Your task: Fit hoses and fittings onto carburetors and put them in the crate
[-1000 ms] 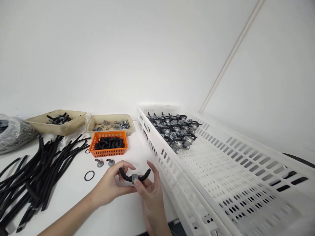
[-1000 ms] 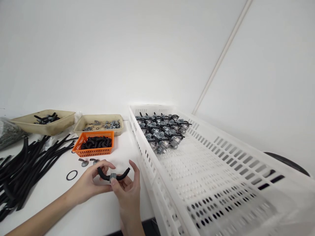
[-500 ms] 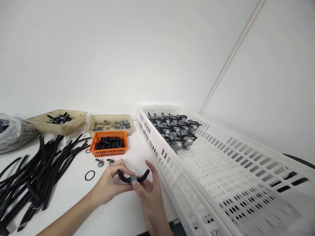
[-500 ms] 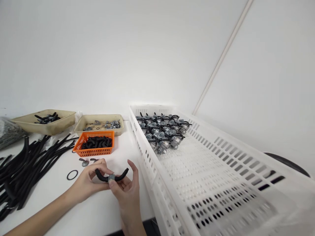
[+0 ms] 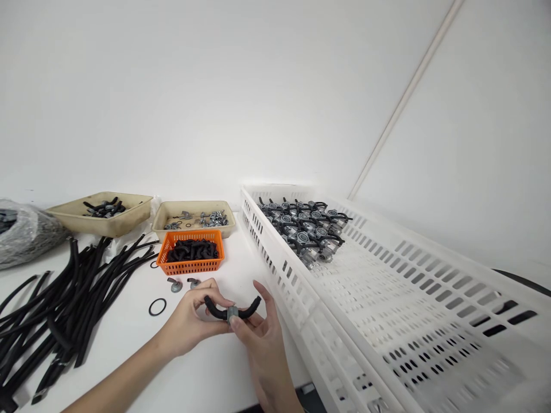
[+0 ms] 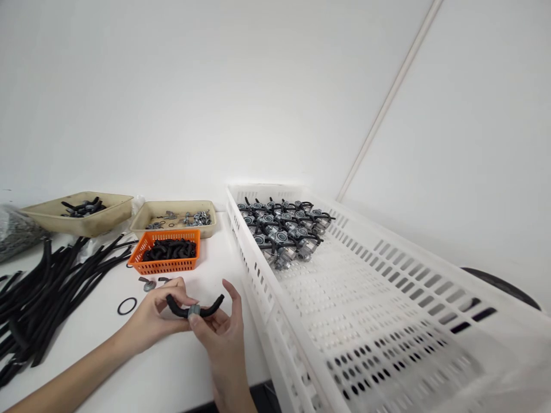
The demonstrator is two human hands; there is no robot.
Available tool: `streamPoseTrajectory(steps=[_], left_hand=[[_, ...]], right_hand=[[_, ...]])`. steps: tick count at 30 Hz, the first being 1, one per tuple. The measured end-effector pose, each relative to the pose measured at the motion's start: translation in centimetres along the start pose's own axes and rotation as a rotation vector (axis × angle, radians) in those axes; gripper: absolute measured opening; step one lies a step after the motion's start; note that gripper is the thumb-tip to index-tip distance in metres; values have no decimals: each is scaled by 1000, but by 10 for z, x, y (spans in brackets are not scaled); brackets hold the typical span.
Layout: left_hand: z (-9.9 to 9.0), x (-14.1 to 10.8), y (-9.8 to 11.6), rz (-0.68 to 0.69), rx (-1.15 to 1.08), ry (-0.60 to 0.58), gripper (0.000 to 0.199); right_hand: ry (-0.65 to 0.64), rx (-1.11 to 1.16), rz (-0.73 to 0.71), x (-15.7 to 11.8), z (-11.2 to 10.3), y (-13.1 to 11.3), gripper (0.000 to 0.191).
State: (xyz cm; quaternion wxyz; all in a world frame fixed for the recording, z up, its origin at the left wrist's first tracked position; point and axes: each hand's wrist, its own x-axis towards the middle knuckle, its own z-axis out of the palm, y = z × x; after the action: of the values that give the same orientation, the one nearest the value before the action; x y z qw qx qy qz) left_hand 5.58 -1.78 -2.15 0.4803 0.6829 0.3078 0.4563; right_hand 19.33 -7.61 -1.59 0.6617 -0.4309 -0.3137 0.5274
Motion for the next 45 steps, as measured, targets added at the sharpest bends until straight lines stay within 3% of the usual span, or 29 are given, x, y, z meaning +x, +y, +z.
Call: streamPoseTrajectory(steps=[45], left_hand=[[-4,0,-2,-32,17,-17,21]], right_hand=[[-40,12,7,-2,-2,-1,96]])
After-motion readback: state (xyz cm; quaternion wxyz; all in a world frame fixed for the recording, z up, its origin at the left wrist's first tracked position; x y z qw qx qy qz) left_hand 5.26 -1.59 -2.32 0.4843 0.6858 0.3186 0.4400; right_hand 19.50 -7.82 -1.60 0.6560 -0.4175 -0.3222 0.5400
